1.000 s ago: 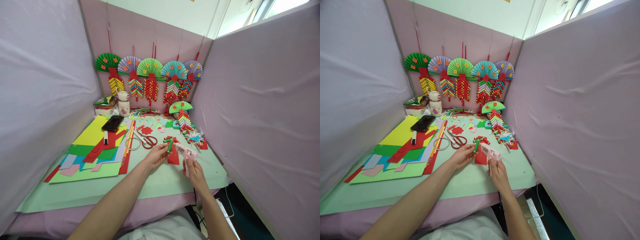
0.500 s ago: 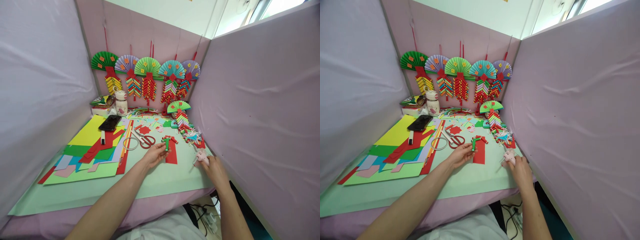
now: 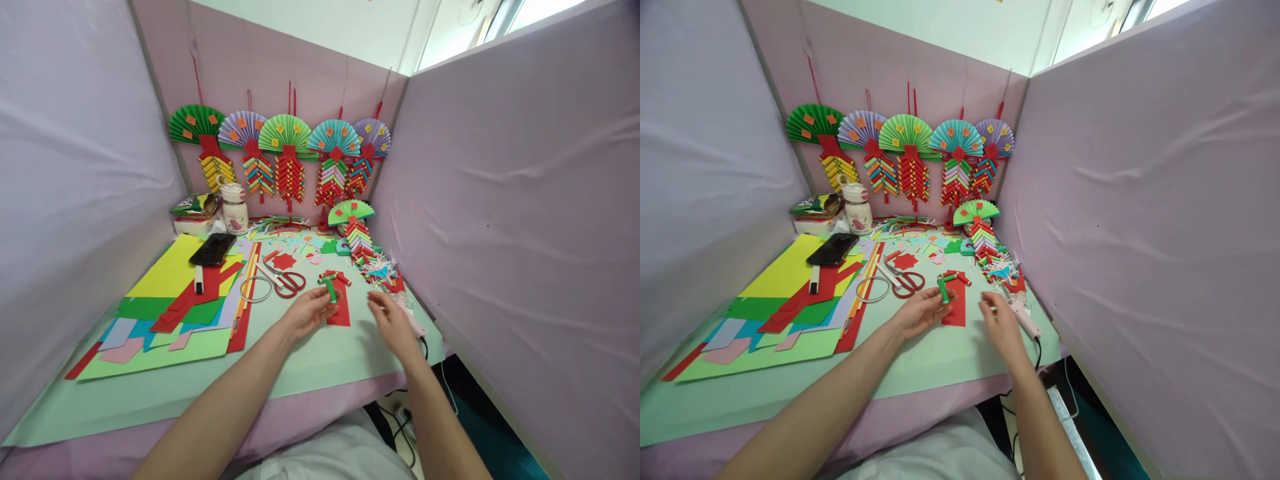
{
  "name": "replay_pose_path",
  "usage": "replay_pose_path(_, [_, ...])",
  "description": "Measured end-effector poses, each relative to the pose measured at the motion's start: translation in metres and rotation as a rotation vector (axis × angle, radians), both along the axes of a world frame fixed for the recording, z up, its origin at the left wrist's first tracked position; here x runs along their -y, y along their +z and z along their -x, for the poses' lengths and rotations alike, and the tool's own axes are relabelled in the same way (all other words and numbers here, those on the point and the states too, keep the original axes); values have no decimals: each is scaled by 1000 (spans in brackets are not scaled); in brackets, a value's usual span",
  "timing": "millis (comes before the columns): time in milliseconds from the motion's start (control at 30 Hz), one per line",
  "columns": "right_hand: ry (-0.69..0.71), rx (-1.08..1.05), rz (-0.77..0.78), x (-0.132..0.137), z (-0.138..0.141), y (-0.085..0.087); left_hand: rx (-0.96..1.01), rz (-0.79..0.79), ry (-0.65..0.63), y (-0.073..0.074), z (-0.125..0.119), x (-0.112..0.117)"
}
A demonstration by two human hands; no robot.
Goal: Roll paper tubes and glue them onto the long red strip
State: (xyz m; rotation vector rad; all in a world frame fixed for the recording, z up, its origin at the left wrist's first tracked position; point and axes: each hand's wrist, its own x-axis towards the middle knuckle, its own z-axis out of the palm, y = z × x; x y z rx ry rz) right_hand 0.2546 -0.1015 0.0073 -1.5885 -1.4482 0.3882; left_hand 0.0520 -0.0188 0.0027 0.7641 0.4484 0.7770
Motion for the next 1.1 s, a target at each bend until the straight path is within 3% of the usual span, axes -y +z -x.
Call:
replay_pose_path(100, [245,-442,97,-15,42,5,46,-82,-46,-3,-1,1])
replay_pose_path(200, [293,-712,150,-28,62,5,53,-133,-55,-5,-2,1])
replay_pose_path(267, [284,-753,164,-33,61,3,30,-180,-39,-7,-3,0])
replay_pose_path(367, [139,-578,70,-43,45,0,-186,-355,102,-11,-5,-3])
replay_pose_path(467, [-93,-151,-84,-58,26,-4,-663,-776,270,-17,-7,-2])
replay_pose_path(567, [-185,264,-63,-72,18,-10,-1048,-1213,207,-21,-8,3])
replay_pose_path(633, [-224,437,15,-78,20,-14,-1189,-1362,114,-21,-8,7])
replay_pose_path(800, [-316,664,145,-81,32,-16,-1285,-1442,79,-18,-9,10])
replay_pose_path(1100, [-320,711,181,-84,31,-19,-1294,-1440,65,-19,-10,11])
